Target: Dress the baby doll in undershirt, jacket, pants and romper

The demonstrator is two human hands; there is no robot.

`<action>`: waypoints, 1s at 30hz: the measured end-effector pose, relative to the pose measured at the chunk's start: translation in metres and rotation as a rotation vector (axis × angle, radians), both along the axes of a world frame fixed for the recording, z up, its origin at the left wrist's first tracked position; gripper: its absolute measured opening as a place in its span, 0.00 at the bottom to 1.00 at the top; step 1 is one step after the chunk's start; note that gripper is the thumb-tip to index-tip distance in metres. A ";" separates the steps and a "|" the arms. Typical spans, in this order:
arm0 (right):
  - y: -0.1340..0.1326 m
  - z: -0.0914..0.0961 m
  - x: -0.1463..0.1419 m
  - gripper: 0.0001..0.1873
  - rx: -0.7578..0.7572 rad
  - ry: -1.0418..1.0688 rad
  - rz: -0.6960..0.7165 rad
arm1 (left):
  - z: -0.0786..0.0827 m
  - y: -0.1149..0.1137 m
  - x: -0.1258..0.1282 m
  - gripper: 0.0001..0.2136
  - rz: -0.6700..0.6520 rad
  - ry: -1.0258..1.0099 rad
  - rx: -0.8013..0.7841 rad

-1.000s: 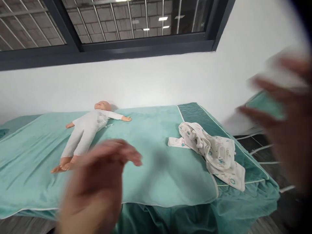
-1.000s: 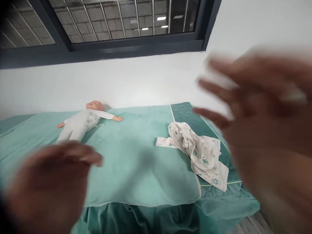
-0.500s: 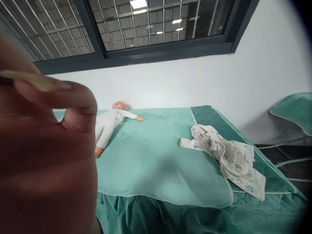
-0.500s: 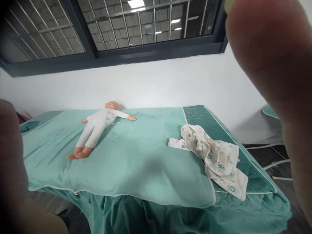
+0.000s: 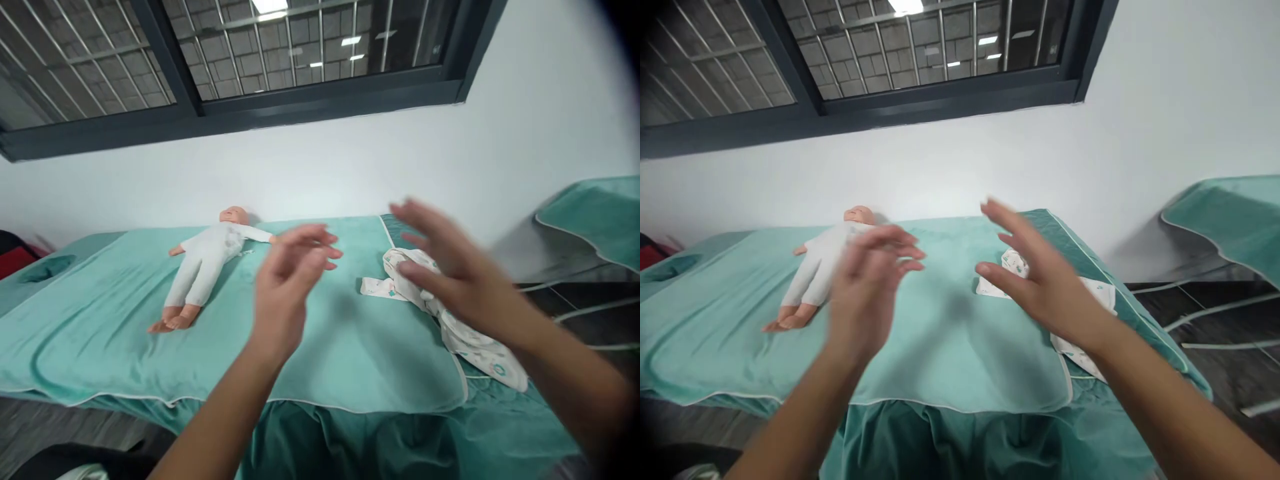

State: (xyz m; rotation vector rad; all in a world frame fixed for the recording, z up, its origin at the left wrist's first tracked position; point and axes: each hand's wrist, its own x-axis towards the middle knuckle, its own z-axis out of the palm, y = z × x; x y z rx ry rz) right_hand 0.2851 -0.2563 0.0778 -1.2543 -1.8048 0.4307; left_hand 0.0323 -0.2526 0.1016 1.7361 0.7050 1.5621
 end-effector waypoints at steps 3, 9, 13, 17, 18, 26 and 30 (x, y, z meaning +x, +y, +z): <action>0.038 -0.060 0.015 0.34 -0.097 -0.232 -0.183 | -0.074 0.043 0.049 0.12 -0.084 0.124 -0.346; 0.078 -0.134 0.062 0.20 -0.299 -0.595 -0.555 | -0.154 0.087 0.148 0.13 -0.024 0.563 -0.496; 0.075 -0.130 0.079 0.12 -0.302 -0.389 -0.519 | -0.144 0.097 0.179 0.15 0.089 0.711 -0.511; 0.072 -0.125 0.087 0.15 -0.234 0.157 -0.575 | -0.144 0.102 0.183 0.14 0.107 0.756 -0.532; 0.071 -0.123 0.086 0.17 -0.218 0.301 -0.548 | -0.145 0.102 0.182 0.17 0.106 0.729 -0.544; 0.051 -0.049 0.041 0.17 -0.164 0.933 -0.224 | -0.122 0.106 0.147 0.11 -0.004 0.265 -0.638; 0.038 0.011 0.039 0.10 0.078 0.959 -0.237 | -0.087 0.119 0.083 0.09 0.151 -0.034 -0.539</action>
